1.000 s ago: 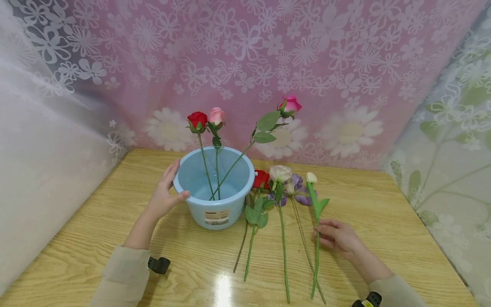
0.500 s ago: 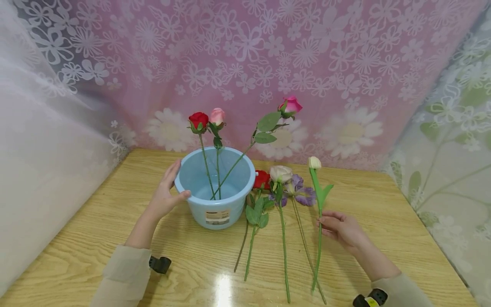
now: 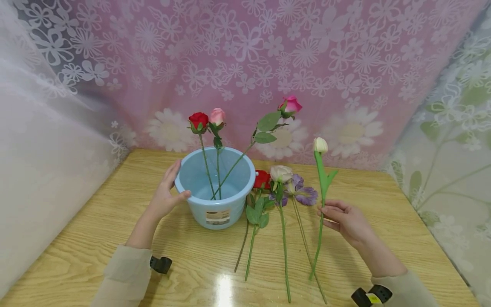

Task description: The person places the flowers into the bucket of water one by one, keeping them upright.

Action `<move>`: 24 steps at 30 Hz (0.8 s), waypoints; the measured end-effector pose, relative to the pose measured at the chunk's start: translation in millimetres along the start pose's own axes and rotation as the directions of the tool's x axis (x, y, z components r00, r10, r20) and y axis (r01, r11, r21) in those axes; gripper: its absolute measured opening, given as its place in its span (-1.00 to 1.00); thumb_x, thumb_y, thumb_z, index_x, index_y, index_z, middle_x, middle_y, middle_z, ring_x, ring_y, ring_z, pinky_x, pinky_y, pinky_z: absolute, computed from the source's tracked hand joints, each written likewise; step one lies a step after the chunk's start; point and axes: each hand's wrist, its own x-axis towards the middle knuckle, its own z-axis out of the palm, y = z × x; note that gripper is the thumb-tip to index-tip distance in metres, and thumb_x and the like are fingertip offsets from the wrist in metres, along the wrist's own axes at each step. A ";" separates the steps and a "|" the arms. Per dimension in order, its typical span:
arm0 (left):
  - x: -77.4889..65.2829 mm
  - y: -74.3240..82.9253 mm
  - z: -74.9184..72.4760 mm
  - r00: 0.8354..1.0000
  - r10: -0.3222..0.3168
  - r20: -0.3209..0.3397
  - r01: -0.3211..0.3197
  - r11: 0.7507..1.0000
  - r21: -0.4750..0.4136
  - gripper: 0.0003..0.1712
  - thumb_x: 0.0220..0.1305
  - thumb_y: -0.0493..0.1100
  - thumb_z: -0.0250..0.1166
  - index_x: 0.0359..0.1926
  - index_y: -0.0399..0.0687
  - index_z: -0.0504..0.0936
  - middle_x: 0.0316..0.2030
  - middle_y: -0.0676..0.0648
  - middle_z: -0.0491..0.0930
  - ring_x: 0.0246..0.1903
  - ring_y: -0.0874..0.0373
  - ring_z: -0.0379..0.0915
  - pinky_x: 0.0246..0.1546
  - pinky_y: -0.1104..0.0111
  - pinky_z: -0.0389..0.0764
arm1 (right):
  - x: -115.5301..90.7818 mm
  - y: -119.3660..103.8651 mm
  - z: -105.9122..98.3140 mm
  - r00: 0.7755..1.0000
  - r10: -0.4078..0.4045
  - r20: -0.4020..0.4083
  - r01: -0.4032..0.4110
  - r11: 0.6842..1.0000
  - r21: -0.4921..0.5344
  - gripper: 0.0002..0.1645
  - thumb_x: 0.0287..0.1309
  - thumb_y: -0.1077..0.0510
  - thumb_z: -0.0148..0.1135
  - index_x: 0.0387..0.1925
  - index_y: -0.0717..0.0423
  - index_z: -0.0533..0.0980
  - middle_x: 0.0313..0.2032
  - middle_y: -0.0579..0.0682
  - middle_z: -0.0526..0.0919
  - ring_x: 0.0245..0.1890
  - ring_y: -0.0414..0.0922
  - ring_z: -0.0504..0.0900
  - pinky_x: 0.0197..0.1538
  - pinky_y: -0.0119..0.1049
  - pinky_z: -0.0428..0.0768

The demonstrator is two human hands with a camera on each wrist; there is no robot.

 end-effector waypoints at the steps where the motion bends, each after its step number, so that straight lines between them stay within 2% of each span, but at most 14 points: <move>1: -0.6 4.5 0.2 1.000 0.001 -0.002 -0.001 1.000 -0.004 -0.01 0.02 -0.09 0.28 0.30 -0.41 -0.10 0.29 -0.36 -0.17 0.22 -0.26 -0.16 0.16 -0.05 0.03 | 0.5 -1.8 1.6 1.000 0.002 -0.009 -0.002 1.000 -0.002 -0.75 0.19 0.38 -0.05 -0.27 0.06 0.51 -0.34 -0.07 0.61 -0.28 -0.20 0.59 -0.23 -0.38 0.56; 3: -1.4 9.7 0.1 1.000 0.000 -0.005 0.000 1.000 -0.007 -0.01 0.02 -0.08 0.28 0.29 -0.42 -0.09 0.28 -0.38 -0.17 0.22 -0.26 -0.16 0.16 -0.04 0.03 | 2.3 -4.4 5.4 1.000 0.010 -0.025 -0.010 1.000 -0.005 -0.79 0.17 0.38 -0.02 -0.26 0.08 0.49 -0.35 -0.06 0.59 -0.28 -0.19 0.58 -0.22 -0.38 0.56; 12: -1.1 12.5 -1.4 1.000 0.004 0.004 -0.004 1.000 0.007 0.00 0.02 -0.06 0.28 0.29 -0.43 -0.10 0.28 -0.39 -0.17 0.23 -0.26 -0.17 0.17 -0.03 0.02 | 15.6 -13.6 26.7 0.998 0.030 -0.057 -0.032 0.999 -0.038 -0.85 0.14 0.34 0.05 -0.25 0.10 0.44 -0.39 -0.08 0.55 -0.30 -0.20 0.56 -0.22 -0.37 0.56; 17: -0.1 13.1 -0.8 1.000 0.003 0.017 -0.003 1.000 0.010 -0.02 0.01 -0.13 0.27 0.29 -0.43 -0.11 0.28 -0.38 -0.18 0.23 -0.25 -0.20 0.17 -0.02 0.00 | 22.8 -20.6 39.8 0.999 0.017 -0.048 -0.018 0.999 -0.031 -0.85 0.13 0.34 0.06 -0.27 0.09 0.45 -0.40 -0.09 0.54 -0.34 -0.22 0.56 -0.24 -0.38 0.56; 24: 0.1 11.5 -0.1 1.000 0.009 0.001 -0.009 1.000 0.013 -0.02 0.00 -0.13 0.27 0.29 -0.45 -0.10 0.27 -0.41 -0.17 0.23 -0.27 -0.19 0.17 -0.03 0.01 | 32.9 -30.5 59.2 0.999 0.006 -0.034 -0.008 0.998 -0.056 -0.82 0.12 0.35 0.07 -0.21 0.17 0.38 -0.39 -0.05 0.55 -0.33 -0.19 0.58 -0.25 -0.39 0.56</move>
